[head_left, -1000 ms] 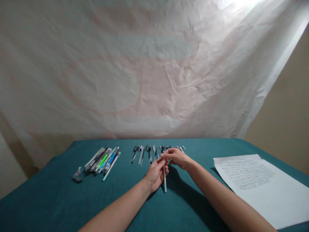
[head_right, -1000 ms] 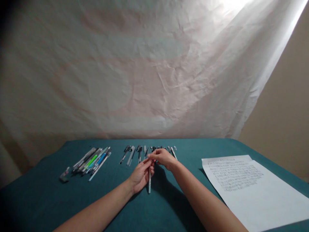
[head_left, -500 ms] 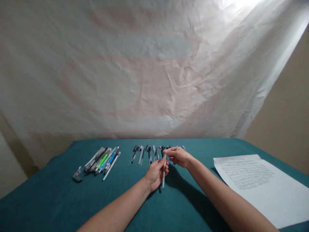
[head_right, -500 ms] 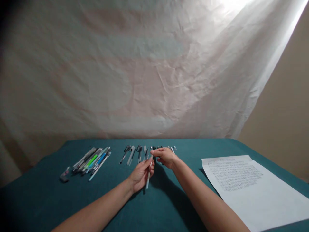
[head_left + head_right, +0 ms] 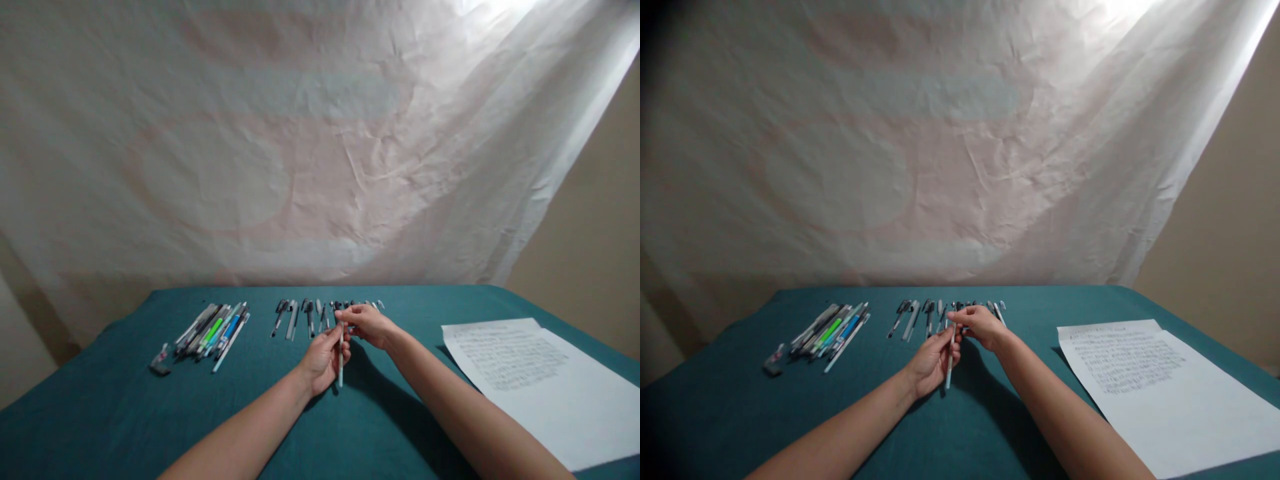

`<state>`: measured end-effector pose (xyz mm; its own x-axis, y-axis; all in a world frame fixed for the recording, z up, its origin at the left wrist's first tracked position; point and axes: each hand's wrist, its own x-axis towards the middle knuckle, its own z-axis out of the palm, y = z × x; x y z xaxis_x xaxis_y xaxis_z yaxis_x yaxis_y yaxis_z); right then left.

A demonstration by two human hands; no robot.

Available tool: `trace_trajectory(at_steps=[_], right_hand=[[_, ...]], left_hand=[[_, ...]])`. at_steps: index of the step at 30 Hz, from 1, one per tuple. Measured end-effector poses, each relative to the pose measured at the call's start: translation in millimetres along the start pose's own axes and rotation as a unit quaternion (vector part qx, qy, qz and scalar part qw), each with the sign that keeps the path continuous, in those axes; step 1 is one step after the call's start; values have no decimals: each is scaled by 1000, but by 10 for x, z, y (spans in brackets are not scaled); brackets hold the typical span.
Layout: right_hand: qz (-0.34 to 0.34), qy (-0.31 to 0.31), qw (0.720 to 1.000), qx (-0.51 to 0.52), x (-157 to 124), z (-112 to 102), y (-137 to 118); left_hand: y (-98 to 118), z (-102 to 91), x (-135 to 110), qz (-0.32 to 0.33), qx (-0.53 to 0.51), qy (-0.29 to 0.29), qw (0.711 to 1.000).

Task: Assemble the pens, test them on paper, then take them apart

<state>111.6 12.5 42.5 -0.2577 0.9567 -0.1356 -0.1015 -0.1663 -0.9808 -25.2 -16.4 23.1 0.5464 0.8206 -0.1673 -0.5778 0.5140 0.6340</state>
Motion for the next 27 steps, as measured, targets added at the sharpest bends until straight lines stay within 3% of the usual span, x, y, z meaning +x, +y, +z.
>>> trace_trajectory(at_steps=[5, 9, 12, 15, 18, 27], right_hand=[[7, -53, 997, 62, -28, -55, -66], [-14, -74, 996, 55, -62, -39, -101], [-33, -44, 998, -2, -60, 6, -80], [-56, 30, 995, -73, -31, 38, -33], [-58, 68, 992, -86, -5, 39, -7], [-28, -44, 999, 6, -28, -33, -53]], left_hand=[[3, -6, -5, -5, -2, -16, 1000], [14, -13, -2, -3, -11, -26, 1000], [13, -12, 4, 1, -10, -20, 1000], [14, -6, 6, 0, -3, -14, 1000], [24, -3, 1, -9, 1, -20, 1000], [29, -37, 12, -9, -8, -30, 999]])
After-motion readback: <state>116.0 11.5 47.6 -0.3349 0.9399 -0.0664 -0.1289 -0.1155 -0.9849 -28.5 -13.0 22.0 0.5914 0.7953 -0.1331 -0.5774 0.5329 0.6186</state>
